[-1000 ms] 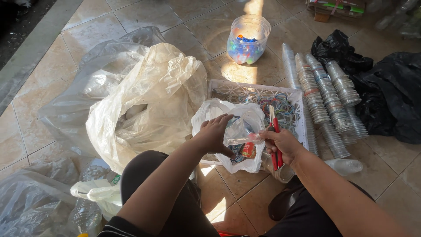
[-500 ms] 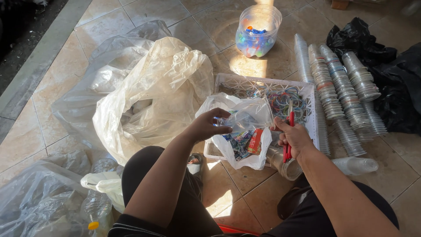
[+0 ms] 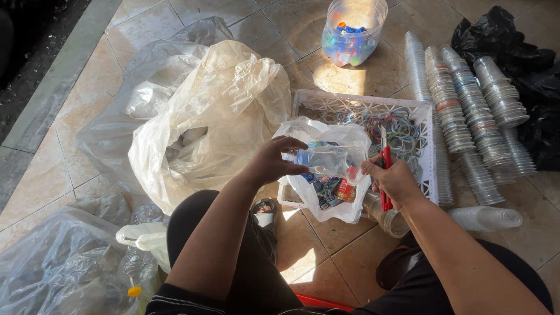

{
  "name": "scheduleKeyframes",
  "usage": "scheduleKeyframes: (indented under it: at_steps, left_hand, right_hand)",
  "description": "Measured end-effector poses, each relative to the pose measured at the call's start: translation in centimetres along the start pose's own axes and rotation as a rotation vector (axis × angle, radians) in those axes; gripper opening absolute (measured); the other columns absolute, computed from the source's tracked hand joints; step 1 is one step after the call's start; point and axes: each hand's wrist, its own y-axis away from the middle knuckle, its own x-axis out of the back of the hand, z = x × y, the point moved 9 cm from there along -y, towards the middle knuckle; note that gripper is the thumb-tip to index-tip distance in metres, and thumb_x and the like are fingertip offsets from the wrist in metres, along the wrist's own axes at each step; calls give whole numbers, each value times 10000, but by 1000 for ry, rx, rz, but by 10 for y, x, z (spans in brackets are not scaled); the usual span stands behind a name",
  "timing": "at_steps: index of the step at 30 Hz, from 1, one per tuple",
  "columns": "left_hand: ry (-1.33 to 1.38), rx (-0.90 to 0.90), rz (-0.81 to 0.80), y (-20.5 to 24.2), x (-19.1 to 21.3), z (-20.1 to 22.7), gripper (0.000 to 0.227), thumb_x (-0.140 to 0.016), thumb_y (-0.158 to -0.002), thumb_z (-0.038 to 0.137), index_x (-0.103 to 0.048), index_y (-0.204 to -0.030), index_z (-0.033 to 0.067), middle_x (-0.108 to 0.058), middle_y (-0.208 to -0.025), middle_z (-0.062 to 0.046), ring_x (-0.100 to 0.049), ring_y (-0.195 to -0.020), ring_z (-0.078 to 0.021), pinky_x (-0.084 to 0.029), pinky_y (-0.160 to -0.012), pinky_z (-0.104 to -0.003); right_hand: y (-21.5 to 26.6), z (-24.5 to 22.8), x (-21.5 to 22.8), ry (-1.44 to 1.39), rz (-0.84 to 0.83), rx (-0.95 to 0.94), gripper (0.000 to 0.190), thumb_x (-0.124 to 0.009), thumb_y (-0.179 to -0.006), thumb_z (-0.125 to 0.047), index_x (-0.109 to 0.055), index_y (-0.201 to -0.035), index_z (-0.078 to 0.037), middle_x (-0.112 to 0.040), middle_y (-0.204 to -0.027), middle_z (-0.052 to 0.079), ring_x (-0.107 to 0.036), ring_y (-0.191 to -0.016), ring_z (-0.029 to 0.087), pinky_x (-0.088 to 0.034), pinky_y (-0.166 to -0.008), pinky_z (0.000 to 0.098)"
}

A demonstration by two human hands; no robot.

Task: Sorting and packing plastic cups and lids into bags and containers

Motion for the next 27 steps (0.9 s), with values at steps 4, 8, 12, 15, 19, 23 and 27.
scheduleKeyframes:
  at_steps: [4, 8, 12, 15, 19, 23, 27]
  left_hand:
    - [22, -38, 6, 0, 1, -4, 579, -943, -720, 271, -721, -1215, 70, -695, -1146, -274, -682, -1080, -488, -594, -868, -589]
    - [121, 55, -28, -5, -11, -19, 629, -931, -749, 307, -681, -1263, 44, -697, -1129, -273, -709, -1033, -408, -613, -837, -503]
    - [271, 210, -24, -12, -15, -34, 659, -906, -811, 313, -611, -1332, 39, -665, -1145, -320, -720, -1030, -426, -632, -828, -492]
    - [335, 297, -29, -7, -16, -39, 658, -888, -831, 315, -589, -1338, 20, -649, -1166, -337, -707, -1062, -456, -616, -877, -511]
    - [386, 314, -34, 1, -22, -36, 760, -922, -778, 334, -565, -1351, -17, -643, -1177, -337, -702, -1072, -411, -607, -897, -480]
    - [544, 349, -3, 2, -18, -51, 687, -924, -773, 266, -599, -1317, 2, -639, -1117, -266, -701, -1034, -352, -605, -895, -506]
    - [379, 313, -110, -1, -15, -53, 721, -932, -751, 293, -592, -1334, 40, -660, -1160, -200, -667, -1106, -292, -533, -1005, -522]
  right_hand:
    - [-4, 3, 3, -47, -18, 4, 234, -800, -928, -178, -668, -998, 2, -475, -505, 66, -434, -393, 119, -516, -517, 286]
    - [-11, 9, 8, -107, -6, -14, 196, -791, -929, -178, -690, -994, -24, -508, -537, 51, -417, -385, 86, -520, -508, 285]
    - [-20, 14, 16, -144, -40, 37, 342, -726, -1003, -368, -739, -1064, -32, -632, -664, 55, -404, -417, 53, -530, -521, 269]
    - [12, -23, -2, -75, -36, 100, 336, -879, -838, -194, -740, -1069, 7, -646, -690, 111, -441, -442, 86, -552, -501, 307]
    - [3, -7, 4, -77, 30, 107, 288, -856, -861, -129, -726, -1062, 31, -606, -668, 116, -471, -455, 99, -546, -488, 298]
    - [1, -5, -1, -55, -7, 128, 249, -848, -861, -123, -728, -1027, 19, -595, -660, 99, -473, -454, 109, -547, -490, 288]
    - [1, -8, -4, 56, 6, 182, 238, -861, -860, -142, -740, -1007, 1, -635, -672, 128, -549, -443, 167, -533, -477, 296]
